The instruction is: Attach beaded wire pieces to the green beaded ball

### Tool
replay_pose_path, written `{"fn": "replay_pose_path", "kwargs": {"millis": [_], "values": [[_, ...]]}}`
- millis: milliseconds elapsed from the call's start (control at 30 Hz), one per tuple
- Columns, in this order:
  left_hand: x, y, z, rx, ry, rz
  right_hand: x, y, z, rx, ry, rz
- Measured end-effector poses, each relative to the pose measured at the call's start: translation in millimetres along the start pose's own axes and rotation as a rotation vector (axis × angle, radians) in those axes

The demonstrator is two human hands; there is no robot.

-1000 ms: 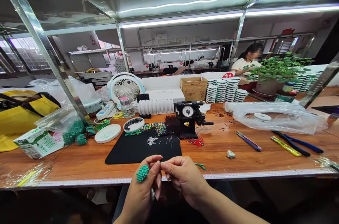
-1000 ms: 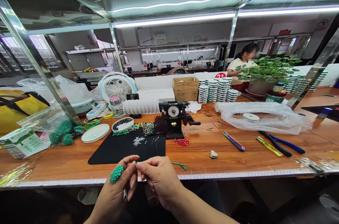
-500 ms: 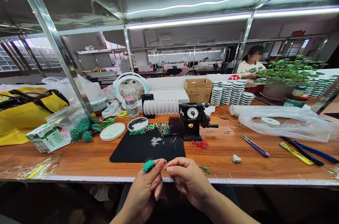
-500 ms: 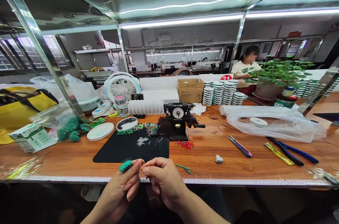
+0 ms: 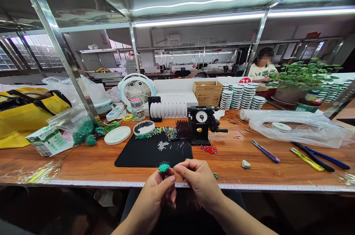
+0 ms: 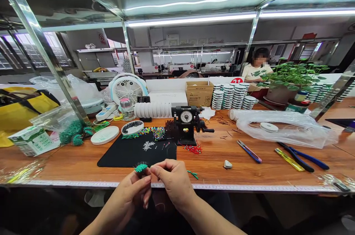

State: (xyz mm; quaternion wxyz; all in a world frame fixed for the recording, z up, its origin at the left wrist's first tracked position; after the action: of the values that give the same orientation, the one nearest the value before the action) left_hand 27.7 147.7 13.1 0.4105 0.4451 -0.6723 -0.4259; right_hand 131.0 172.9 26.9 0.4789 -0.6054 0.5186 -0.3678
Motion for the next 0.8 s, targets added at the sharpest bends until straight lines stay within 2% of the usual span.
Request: {"fn": "replay_pose_path", "kwargs": {"millis": [67, 167, 267, 500, 567, 733, 800], "values": [[1, -2, -5.5, -0.034, -0.033, 0.013, -1, -1, -3, 0.061, 0.002, -0.014], [2, -4, -5.7, -0.003, -0.01, 0.02, -1, 1, -5, 0.091, 0.009, -0.035], [2, -2, -3.5, 0.102, 0.003, -0.013, 0, -5, -3, 0.161, 0.028, 0.015], [3, 4, 6.8, 0.169, 0.052, -0.064, 5, -17, 0, 0.305, 0.019, 0.143], [4, 3, 8.6, 0.228, 0.068, -0.055, 9, -21, 1, 0.361, 0.046, 0.209], [7, 0, 3.4, 0.385, 0.029, 0.027, 24, -38, -6, 0.535, 0.086, 0.487], [6, -1, 3.2, 0.438, 0.027, 0.049, 27, -40, -8, 0.575, 0.084, 0.538]]}}
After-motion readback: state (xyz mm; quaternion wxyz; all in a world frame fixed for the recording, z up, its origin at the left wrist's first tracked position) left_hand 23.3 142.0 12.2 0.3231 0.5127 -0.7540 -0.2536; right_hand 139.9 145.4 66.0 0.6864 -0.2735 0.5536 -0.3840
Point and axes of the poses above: each hand's wrist, its own x-axis away from the middle knuckle, its own z-axis out of the back of the hand, y = z × x, the point moved 8 cm from there along -x, towards the middle knuckle, and after that the axes turned 1 degree about -x, right-handed, at the moved point
